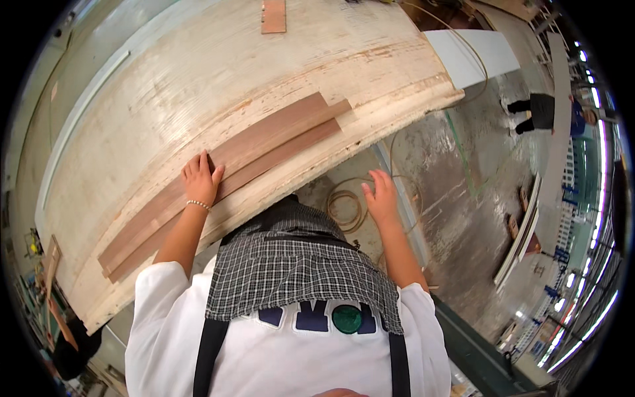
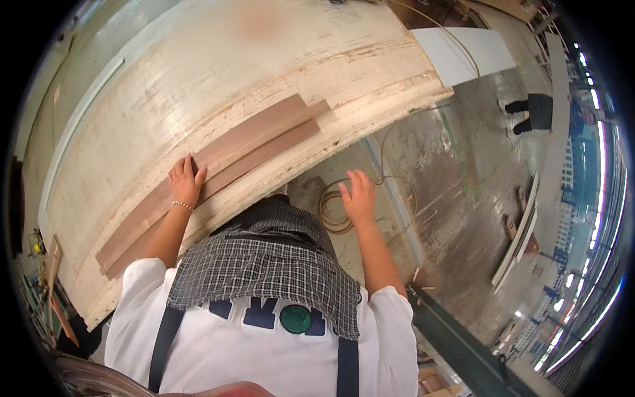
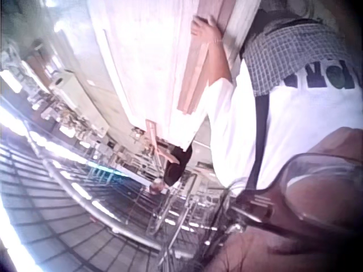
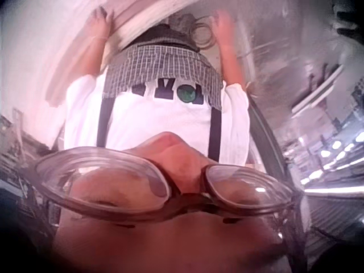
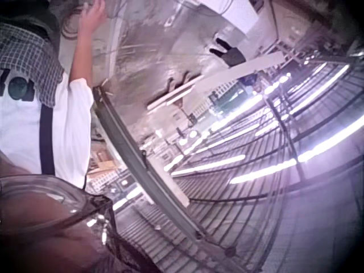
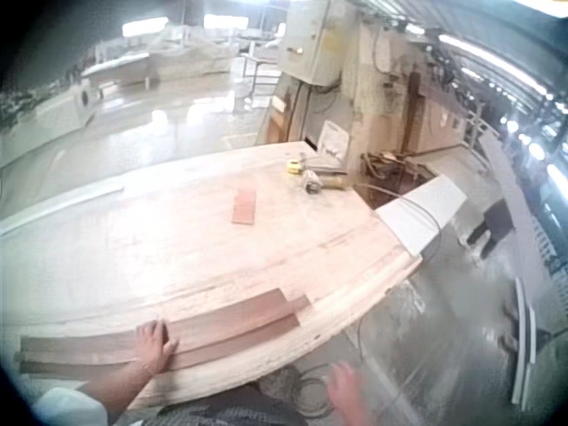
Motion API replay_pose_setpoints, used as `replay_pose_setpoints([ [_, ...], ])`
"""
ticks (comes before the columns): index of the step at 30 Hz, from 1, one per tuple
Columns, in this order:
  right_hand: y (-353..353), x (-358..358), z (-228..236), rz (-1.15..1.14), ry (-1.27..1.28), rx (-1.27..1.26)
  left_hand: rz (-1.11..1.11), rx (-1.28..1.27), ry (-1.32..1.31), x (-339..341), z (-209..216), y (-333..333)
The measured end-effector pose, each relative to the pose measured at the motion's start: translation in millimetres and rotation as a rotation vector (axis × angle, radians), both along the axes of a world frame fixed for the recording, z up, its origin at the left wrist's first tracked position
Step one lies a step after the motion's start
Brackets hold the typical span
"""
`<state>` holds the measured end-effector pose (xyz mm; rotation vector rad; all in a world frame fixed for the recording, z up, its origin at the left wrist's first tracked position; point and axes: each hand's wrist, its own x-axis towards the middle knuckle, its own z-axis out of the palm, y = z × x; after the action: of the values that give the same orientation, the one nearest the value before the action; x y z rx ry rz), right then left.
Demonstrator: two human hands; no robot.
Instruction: The person receives long wooden strips from a machine conveyor and aligns them on a large wooden panel. Using a pneumatic nail gun, the person secures several strips and a guide template onto the panel surface, ensuring proper placement by hand.
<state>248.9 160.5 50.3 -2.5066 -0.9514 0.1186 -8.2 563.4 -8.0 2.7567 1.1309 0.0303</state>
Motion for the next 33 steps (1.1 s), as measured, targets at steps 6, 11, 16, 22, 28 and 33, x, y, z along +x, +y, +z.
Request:
replay_pose_setpoints([
  [6,1.6,134.2,33.6,0.117,-0.049,-0.108,-0.117,0.021,-0.057,-10.6,-1.4,11.6],
  [11,38.4,302.5,27.8,0.195,0.01,-0.037,-0.048,-0.006,0.073,18.3,17.4,7.6],
  [16,183.3,494.8,-19.3,0.425,-0.2,-0.097,0.237,-0.054,0.154,146.0,24.2,-71.0],
  [22,371.0,622.3,-26.7,0.637,-0.251,-0.169,0.277,-0.058,0.088,232.4,30.0,-117.8],
  [28,445.0,654.3,-55.6,0.503,-0.476,-0.687,0.234,-0.029,0.013,223.5,42.9,-108.9],
  [33,443.8,675.6,-82.8,0.499,-0.351,-0.471,0.214,-0.014,-0.082,226.3,28.4,-116.3],
])
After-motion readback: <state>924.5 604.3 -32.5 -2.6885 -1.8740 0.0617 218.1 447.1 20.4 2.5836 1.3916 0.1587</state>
